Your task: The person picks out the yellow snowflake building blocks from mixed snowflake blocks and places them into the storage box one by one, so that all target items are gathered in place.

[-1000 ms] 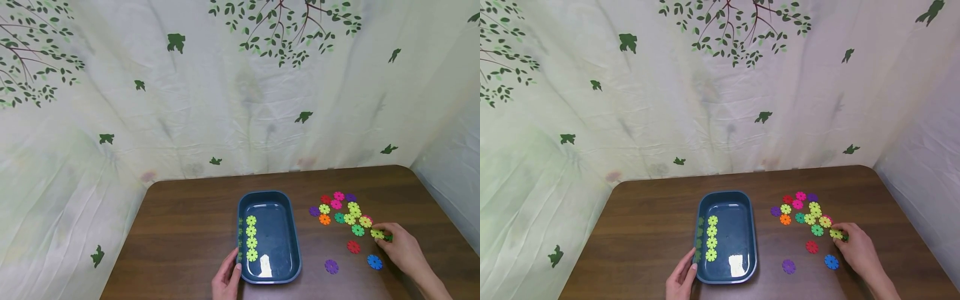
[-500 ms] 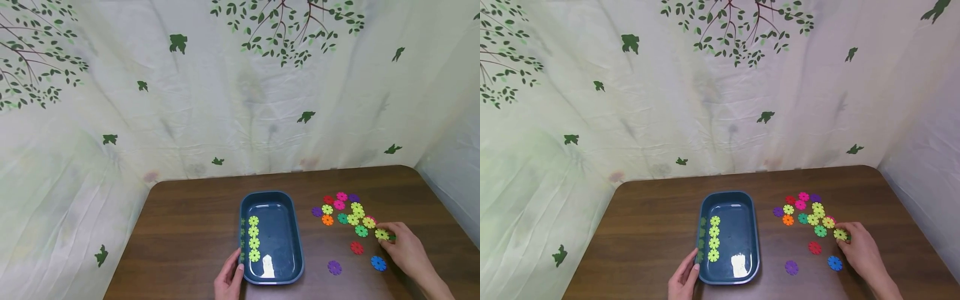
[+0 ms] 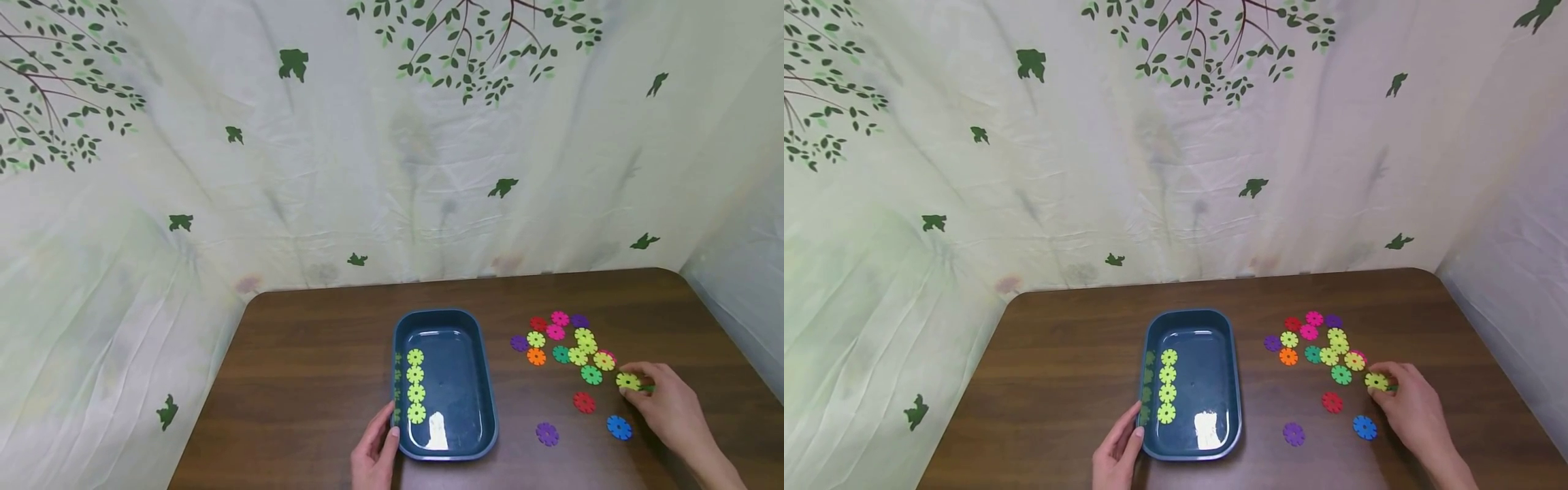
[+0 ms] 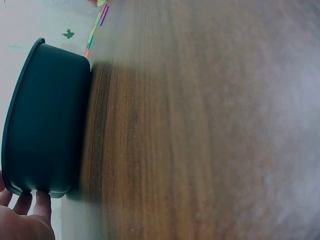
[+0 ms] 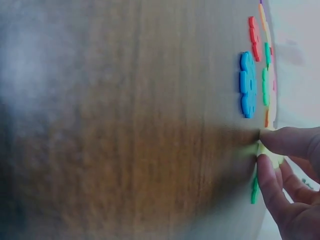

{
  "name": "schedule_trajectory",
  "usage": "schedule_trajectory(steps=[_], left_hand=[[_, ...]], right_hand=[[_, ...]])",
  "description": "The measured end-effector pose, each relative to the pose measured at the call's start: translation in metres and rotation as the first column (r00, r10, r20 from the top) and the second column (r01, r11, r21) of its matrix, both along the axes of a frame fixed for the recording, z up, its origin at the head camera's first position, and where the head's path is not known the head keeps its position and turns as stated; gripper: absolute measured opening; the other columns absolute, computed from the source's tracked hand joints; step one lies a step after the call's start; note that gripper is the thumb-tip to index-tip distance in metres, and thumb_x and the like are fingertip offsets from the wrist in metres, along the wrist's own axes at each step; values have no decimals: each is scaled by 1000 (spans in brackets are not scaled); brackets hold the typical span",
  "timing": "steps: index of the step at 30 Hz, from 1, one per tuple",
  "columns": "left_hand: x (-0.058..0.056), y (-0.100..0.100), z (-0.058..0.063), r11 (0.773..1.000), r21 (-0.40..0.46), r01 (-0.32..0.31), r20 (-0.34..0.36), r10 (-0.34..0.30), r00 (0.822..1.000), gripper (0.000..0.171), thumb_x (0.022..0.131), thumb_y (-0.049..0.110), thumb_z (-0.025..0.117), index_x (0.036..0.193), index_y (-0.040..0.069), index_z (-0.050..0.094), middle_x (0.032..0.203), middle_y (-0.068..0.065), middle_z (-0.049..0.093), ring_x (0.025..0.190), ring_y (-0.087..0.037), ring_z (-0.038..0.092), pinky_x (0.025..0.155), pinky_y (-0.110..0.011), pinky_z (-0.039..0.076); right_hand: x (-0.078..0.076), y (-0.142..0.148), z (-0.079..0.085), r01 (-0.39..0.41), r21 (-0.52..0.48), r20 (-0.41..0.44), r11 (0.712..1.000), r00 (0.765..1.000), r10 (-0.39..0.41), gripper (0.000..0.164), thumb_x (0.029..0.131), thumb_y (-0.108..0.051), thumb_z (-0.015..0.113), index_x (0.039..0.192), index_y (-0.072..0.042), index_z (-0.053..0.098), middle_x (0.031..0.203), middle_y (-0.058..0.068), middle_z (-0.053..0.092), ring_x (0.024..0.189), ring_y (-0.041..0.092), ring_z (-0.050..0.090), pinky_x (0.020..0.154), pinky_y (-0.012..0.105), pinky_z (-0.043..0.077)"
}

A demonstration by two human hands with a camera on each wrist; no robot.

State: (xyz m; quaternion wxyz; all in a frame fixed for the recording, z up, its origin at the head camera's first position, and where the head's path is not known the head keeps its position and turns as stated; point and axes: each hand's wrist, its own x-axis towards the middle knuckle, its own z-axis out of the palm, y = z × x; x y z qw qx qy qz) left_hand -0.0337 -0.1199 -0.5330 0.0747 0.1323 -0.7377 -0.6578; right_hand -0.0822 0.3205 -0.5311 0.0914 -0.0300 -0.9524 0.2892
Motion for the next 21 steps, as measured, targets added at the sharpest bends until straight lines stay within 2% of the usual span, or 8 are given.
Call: schedule_trajectory(steps=[3,6,10,14,17,21], left_hand=[[0,0,0,1000,-5,0,10,0,1000,35,92,-1,64,126,5,65,131,-13,60,122,-21,55,99,-18,43],[-1,0,1,1000,-17,-2,48,2,999,35,93,1,63,127,7,65,133,-13,59,125,-27,54,103,-29,44],[-2,0,3,1000,-18,-7,93,9,996,35,94,3,62,128,10,65,134,-11,59,126,-28,53,104,-39,43],[-2,0,2,1000,-10,-6,65,6,998,36,93,-1,62,128,9,65,133,-11,59,125,-26,53,103,-27,44],[-1,1,1,1000,0,0,26,0,1000,36,92,-3,62,127,6,65,132,-12,60,124,-23,54,99,-17,42],[-1,1,1,1000,10,2,8,-3,1000,36,92,-4,62,127,5,65,131,-13,60,120,-14,55,97,-14,41]], right_hand=[[1,0,0,27,-1,6,1000,1000,-27,28,79,-4,78,105,-2,68,101,21,61,83,34,61,57,36,44],[3,0,0,51,5,-7,999,999,-51,26,79,-4,78,104,-4,69,97,17,63,81,31,60,58,36,42],[3,-1,0,71,8,-30,997,997,-70,23,79,-4,77,101,-6,70,89,10,65,75,13,56,59,36,40],[3,0,2,81,-6,-25,997,996,-81,19,81,-7,77,100,-6,71,84,6,66,71,-3,49,58,34,39],[4,-1,3,86,-14,-15,996,996,-86,17,83,-9,76,99,-6,71,83,4,67,70,-7,48,56,31,39],[4,-1,3,95,-16,-8,995,995,-95,16,85,-11,76,99,-6,71,82,3,67,69,-6,48,54,28,37]])
